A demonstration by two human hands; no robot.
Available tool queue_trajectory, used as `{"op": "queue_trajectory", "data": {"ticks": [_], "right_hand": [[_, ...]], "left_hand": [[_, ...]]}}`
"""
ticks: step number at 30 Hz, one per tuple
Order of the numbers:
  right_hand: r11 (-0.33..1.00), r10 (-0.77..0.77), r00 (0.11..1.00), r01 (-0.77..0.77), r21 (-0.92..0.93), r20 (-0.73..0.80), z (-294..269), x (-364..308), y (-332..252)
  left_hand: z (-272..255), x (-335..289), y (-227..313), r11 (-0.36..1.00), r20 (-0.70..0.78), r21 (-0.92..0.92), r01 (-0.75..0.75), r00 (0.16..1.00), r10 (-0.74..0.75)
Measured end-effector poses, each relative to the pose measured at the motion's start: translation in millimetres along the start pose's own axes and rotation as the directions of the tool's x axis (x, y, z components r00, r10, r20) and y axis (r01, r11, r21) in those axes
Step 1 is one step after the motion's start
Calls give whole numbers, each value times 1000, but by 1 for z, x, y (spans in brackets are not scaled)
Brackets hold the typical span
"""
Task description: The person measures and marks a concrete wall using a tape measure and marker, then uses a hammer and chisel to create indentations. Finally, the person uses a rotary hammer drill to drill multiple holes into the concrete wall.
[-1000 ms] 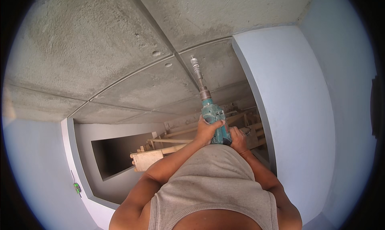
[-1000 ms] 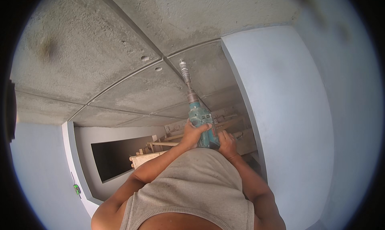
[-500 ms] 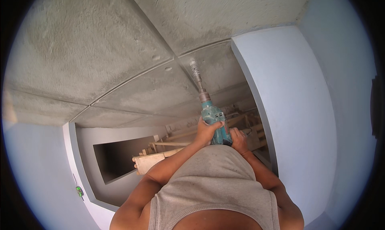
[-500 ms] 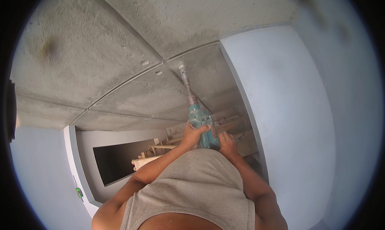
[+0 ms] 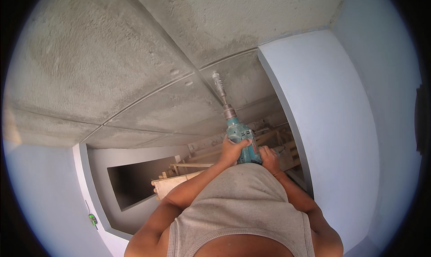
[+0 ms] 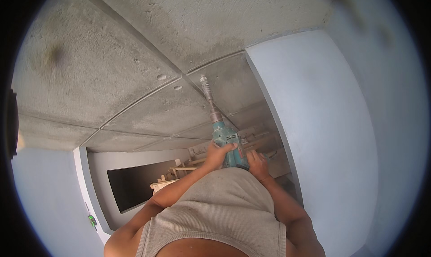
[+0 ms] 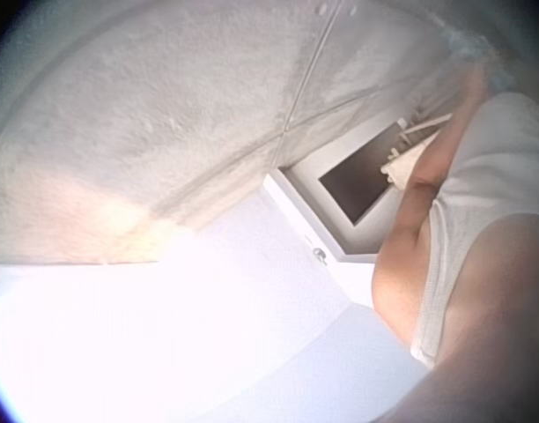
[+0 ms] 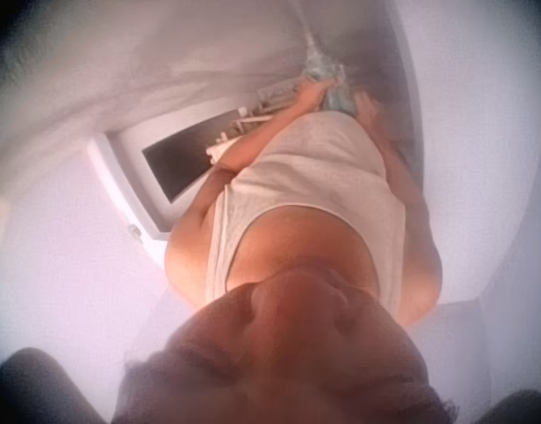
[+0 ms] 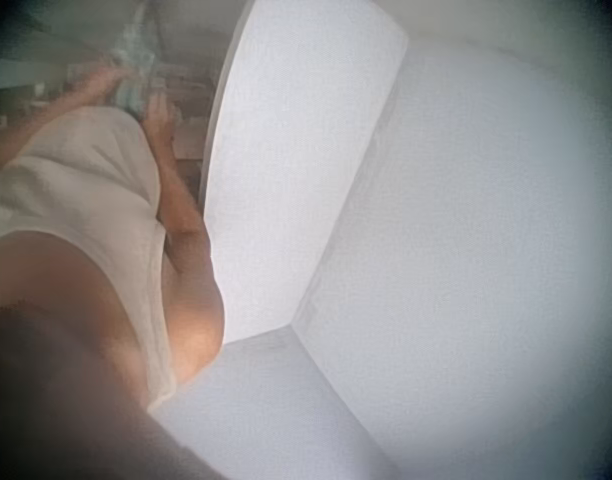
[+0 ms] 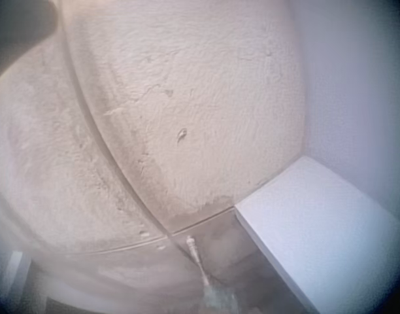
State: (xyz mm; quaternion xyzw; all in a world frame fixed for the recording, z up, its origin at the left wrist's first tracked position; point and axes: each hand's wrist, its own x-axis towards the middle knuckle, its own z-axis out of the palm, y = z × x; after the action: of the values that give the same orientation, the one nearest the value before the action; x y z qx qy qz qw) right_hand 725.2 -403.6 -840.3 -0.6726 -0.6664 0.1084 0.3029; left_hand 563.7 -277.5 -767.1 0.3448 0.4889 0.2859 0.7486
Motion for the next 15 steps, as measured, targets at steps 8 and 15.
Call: {"op": "queue_trajectory", "data": {"ticks": [8, 15], "right_hand": [[999, 41, 998, -43, 25, 48, -2, 6, -3], [998, 60, 993, -60, -10, 97, -11, 14, -8]], "left_hand": [[-3, 7, 2, 1000, -14, 9, 12, 1000, -12], [-5, 14, -1, 999, -17, -5, -46, 999, 46]]}}
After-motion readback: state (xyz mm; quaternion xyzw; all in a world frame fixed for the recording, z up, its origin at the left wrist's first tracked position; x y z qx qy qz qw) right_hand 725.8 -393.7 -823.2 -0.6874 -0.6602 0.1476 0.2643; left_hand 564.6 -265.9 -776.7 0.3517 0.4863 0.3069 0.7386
